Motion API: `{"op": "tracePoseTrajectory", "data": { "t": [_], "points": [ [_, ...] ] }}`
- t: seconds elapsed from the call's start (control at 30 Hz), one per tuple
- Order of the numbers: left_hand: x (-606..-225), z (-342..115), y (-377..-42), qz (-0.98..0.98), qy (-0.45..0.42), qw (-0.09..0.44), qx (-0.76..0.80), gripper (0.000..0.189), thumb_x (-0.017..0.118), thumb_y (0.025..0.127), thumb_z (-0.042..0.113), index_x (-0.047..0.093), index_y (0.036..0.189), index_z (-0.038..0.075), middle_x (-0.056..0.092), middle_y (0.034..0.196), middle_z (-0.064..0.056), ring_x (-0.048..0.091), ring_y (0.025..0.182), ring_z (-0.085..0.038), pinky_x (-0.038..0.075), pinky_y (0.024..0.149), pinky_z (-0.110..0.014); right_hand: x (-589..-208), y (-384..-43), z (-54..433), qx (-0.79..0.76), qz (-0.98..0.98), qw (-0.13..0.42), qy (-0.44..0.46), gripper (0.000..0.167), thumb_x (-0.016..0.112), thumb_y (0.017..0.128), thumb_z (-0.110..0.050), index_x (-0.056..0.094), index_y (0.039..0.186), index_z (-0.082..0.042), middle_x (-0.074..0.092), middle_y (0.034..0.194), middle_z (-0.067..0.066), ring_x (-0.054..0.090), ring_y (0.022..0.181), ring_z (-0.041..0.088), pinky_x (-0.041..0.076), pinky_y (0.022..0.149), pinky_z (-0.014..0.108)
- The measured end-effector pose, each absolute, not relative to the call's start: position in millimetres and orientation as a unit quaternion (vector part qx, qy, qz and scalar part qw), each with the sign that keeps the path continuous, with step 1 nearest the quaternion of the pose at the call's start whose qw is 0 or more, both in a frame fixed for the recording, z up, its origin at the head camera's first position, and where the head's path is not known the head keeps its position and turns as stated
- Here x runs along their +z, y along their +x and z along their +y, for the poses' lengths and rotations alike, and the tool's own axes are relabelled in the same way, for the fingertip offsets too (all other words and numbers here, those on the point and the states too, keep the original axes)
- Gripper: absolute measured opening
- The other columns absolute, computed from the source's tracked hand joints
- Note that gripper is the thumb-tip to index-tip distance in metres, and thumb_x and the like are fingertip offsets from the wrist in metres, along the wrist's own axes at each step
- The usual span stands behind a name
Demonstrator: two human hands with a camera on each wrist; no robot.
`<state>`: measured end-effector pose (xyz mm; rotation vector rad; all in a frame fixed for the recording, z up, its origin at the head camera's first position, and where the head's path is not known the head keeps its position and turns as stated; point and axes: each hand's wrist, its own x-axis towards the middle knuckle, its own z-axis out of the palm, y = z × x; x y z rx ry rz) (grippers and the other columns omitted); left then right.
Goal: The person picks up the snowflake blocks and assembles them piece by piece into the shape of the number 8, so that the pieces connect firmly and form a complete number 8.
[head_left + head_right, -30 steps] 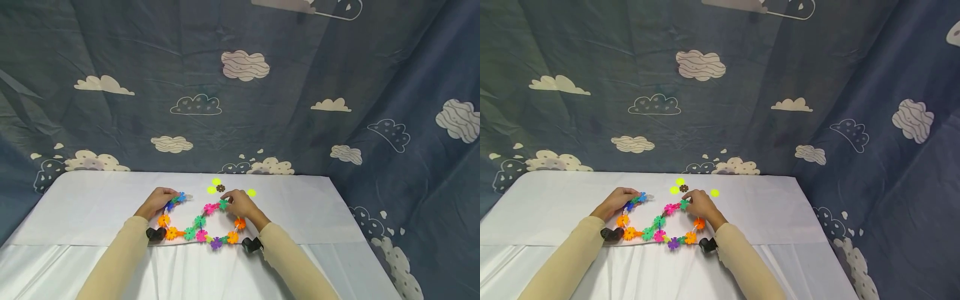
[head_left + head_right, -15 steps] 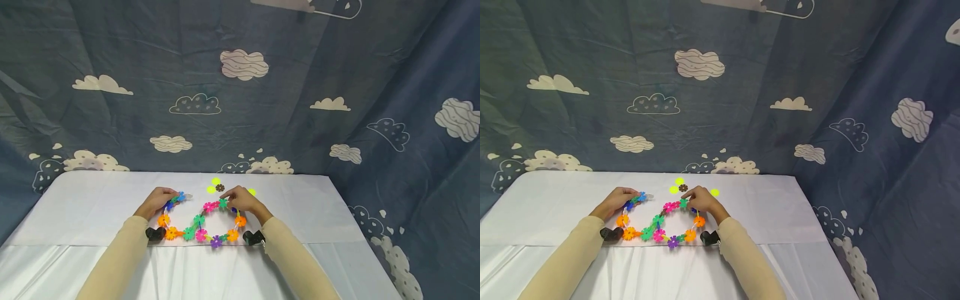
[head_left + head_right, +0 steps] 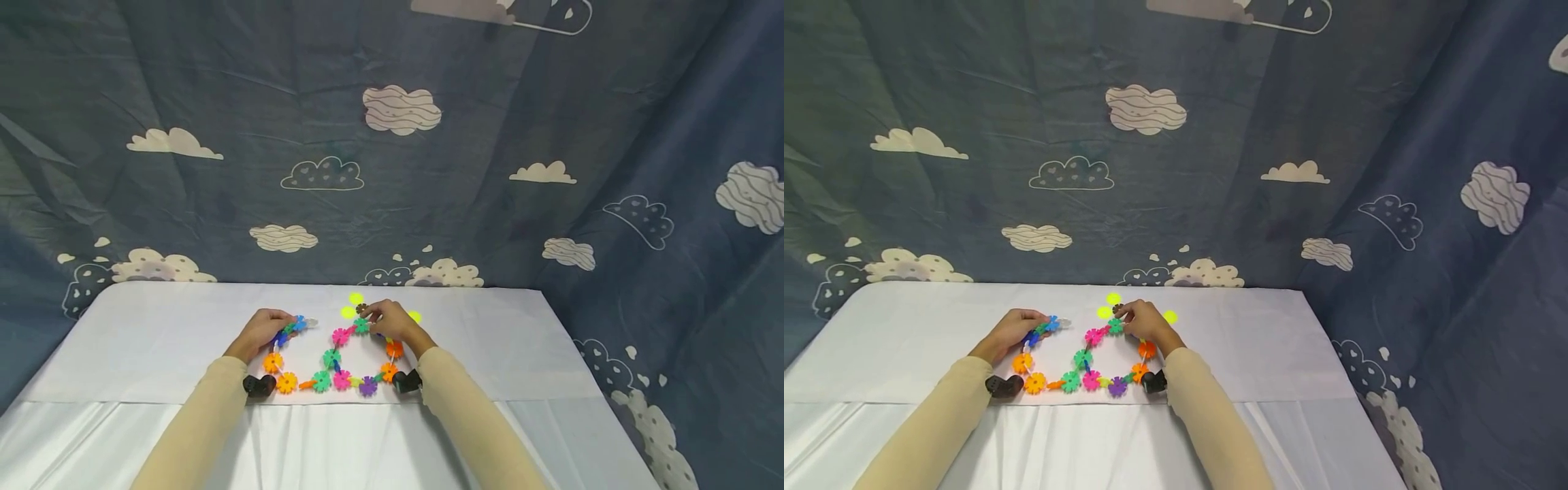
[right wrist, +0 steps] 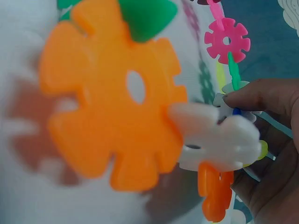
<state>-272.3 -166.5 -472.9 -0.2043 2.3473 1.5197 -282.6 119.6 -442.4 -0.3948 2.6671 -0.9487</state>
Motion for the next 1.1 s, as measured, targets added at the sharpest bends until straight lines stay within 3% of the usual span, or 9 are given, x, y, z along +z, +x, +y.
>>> {"op": "tracePoseTrajectory", "data": {
  "t": [0.27,0.53,0.73,0.9,1.1],
  "points": [
    [-473.3,-161.4,-269.7,0.826,-0.080,0.140,0.540,0.033,0.055,0.099,0.024,0.062,0.116,-0.004,0.056,0.123,-0.020,0.051,0.108,-0.028,0.039,0.103,-0.046,-443.0,-279.2,118.1,-0.316,0.929,0.129,-0.145,0.028,0.071,0.082,-0.001,0.072,0.109,-0.008,0.065,0.091,0.003,0.056,0.082,0.016,0.049,0.072,0.027],
    [-475.7,-161.7,-269.4,0.819,-0.089,0.142,0.550,0.035,0.056,0.098,0.025,0.061,0.117,-0.004,0.059,0.120,-0.020,0.054,0.107,-0.028,0.039,0.104,-0.045,-442.2,-280.2,132.0,-0.334,0.926,0.117,-0.129,0.028,0.074,0.084,-0.014,0.071,0.111,-0.010,0.065,0.090,0.002,0.058,0.082,0.015,0.051,0.073,0.028],
    [-472.4,-162.3,-269.9,0.811,-0.084,0.144,0.561,0.035,0.055,0.099,0.023,0.060,0.119,-0.006,0.060,0.121,-0.021,0.057,0.107,-0.029,0.040,0.103,-0.044,-447.9,-288.0,173.3,-0.398,0.916,0.030,-0.034,0.026,0.073,0.082,-0.008,0.070,0.107,-0.002,0.062,0.083,0.007,0.056,0.071,0.019,0.048,0.058,0.027],
    [-470.2,-162.5,-269.6,0.811,-0.084,0.151,0.559,0.037,0.053,0.100,0.022,0.058,0.123,-0.006,0.055,0.128,-0.022,0.053,0.112,-0.030,0.037,0.106,-0.046,-459.1,-289.7,196.4,-0.351,0.935,0.027,0.051,0.029,0.074,0.083,-0.010,0.068,0.109,-0.001,0.058,0.089,0.009,0.051,0.080,0.022,0.045,0.069,0.032],
    [-468.9,-161.9,-268.8,0.803,-0.075,0.161,0.569,0.039,0.055,0.098,0.026,0.059,0.121,-0.005,0.065,0.107,-0.015,0.060,0.089,-0.019,0.049,0.086,-0.033,-466.3,-290.5,197.5,-0.322,0.944,0.048,0.062,0.025,0.076,0.083,-0.009,0.066,0.104,-0.001,0.057,0.091,0.010,0.050,0.085,0.025,0.045,0.079,0.036]
  ]
}}
